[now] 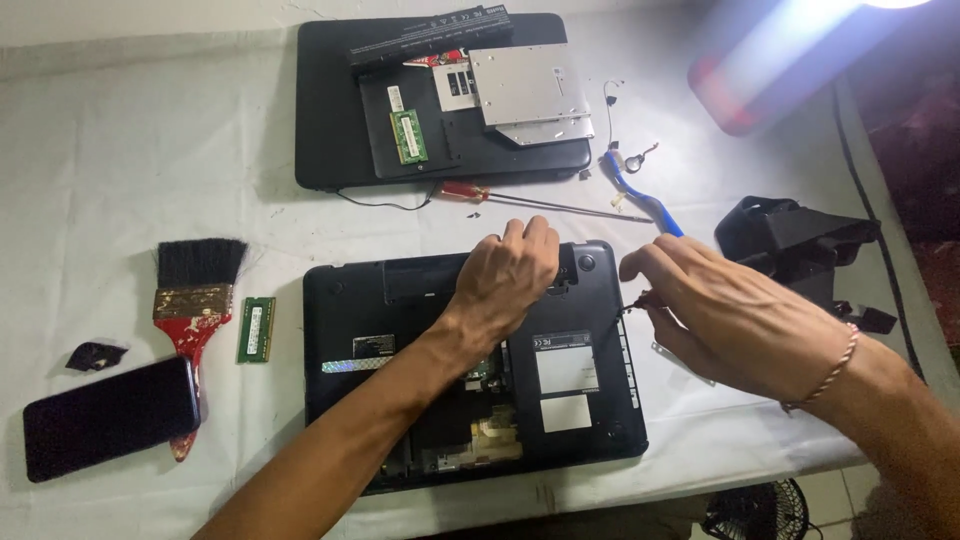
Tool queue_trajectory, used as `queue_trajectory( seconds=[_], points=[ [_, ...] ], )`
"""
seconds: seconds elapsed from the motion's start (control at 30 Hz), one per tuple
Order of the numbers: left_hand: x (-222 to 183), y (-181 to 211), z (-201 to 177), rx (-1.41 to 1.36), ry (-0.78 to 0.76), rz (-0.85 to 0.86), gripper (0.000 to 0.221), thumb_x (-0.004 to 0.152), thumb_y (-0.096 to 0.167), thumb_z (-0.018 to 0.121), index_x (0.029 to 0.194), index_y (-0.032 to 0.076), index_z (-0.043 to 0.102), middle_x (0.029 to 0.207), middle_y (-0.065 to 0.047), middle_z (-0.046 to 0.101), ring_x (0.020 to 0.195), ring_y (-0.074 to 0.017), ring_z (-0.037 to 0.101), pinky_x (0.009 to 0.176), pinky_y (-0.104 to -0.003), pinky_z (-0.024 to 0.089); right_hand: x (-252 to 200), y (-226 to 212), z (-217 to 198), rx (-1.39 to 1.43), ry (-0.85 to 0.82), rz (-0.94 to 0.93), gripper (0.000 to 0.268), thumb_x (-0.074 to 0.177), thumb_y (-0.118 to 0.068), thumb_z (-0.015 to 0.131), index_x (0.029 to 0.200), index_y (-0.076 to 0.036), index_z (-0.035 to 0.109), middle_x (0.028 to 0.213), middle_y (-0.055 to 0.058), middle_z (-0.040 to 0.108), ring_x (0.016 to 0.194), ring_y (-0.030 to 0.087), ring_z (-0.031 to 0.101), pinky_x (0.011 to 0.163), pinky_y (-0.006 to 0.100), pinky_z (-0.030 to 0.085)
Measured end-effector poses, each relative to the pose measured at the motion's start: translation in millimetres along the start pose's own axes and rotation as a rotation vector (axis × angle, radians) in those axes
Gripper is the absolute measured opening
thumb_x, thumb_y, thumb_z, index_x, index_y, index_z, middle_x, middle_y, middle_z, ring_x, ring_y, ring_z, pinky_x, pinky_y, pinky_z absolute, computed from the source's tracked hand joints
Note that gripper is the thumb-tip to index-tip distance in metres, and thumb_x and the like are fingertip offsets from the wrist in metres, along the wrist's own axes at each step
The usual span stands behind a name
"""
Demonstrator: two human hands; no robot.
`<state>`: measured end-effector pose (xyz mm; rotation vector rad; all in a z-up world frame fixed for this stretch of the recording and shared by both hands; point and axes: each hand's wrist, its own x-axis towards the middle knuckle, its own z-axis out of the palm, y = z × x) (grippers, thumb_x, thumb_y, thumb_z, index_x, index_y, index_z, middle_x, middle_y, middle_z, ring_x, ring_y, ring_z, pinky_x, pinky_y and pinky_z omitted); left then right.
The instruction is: Removing the back cover and internal cooling fan from a laptop using a screwdriver and manual prying.
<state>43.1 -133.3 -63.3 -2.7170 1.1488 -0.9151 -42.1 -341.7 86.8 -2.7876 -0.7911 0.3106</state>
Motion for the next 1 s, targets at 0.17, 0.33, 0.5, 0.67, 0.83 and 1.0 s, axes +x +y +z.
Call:
queue_trajectory(
  seconds=[0.17,0.33,0.5,0.67,0.83,1.0],
  points=[
    [1.4,-1.5,-6.1,-0.017,-0.056,0.005,0.029,0.1,0.001,0.065,0.075,0.016,0.062,0.069,0.005,0.051,0.057,-0.0027,0.045,0.038,-0.016,0.044,3.3,-5.4,1.8,-0.134,-0.086,0.273,0.031,0.1,-0.044,0.056,0.107,-0.016,0.045,0.087,0.005,0.063,0.066,0.025,0.064,0.059,0.042,0.056],
    [2.5,-0.6,-4.2,-0.02,-0.071,-0.013,0.031,0.101,0.003,0.066,0.074,0.018,0.061,0.067,0.006,0.05,0.055,-0.0018,0.043,0.039,-0.016,0.043,-1.8,0.3,3.1,0.0,0.014,0.086,0.019,0.097,-0.017,0.055,0.115,-0.015,0.05,0.097,0.005,0.061,0.078,0.022,0.062,0.07,0.039,0.057],
    [3.1,0.5,-2.3,-0.062,-0.141,-0.01,0.028,0.1,0.002,0.062,0.077,0.018,0.057,0.066,0.003,0.053,0.058,-0.0057,0.047,0.041,-0.02,0.044,-0.8,-0.2,5.8,-0.101,-0.027,0.31,0.029,0.099,-0.043,0.059,0.102,-0.018,0.045,0.078,0.0,0.07,0.061,0.023,0.066,0.054,0.041,0.058],
    [4.8,-2.8,-8.1,-0.041,-0.157,-0.001,0.027,0.098,0.0,0.065,0.078,0.017,0.057,0.069,0.002,0.055,0.059,-0.0063,0.05,0.041,-0.02,0.046,-2.8,-0.8,2.7,0.035,0.013,0.143,0.022,0.094,-0.019,0.058,0.114,-0.015,0.051,0.096,0.005,0.061,0.081,0.019,0.068,0.074,0.038,0.059],
    [4.8,-3.0,-9.0,-0.046,-0.163,0.01,0.027,0.095,-0.001,0.067,0.078,0.018,0.057,0.069,0.002,0.055,0.061,-0.007,0.051,0.042,-0.021,0.047,-3.2,-2.0,6.8,-0.108,0.044,0.275,0.032,0.098,-0.042,0.062,0.105,-0.016,0.045,0.082,0.002,0.073,0.065,0.026,0.068,0.05,0.045,0.058],
    [4.4,-1.5,-6.2,-0.033,-0.118,-0.004,0.03,0.09,-0.006,0.069,0.075,0.018,0.057,0.067,0.002,0.054,0.059,-0.0066,0.049,0.039,-0.02,0.042,-5.7,-2.3,3.1,-0.007,0.095,0.054,0.026,0.09,-0.017,0.06,0.114,-0.013,0.052,0.105,0.007,0.053,0.077,0.022,0.058,0.076,0.04,0.055]
  ],
)
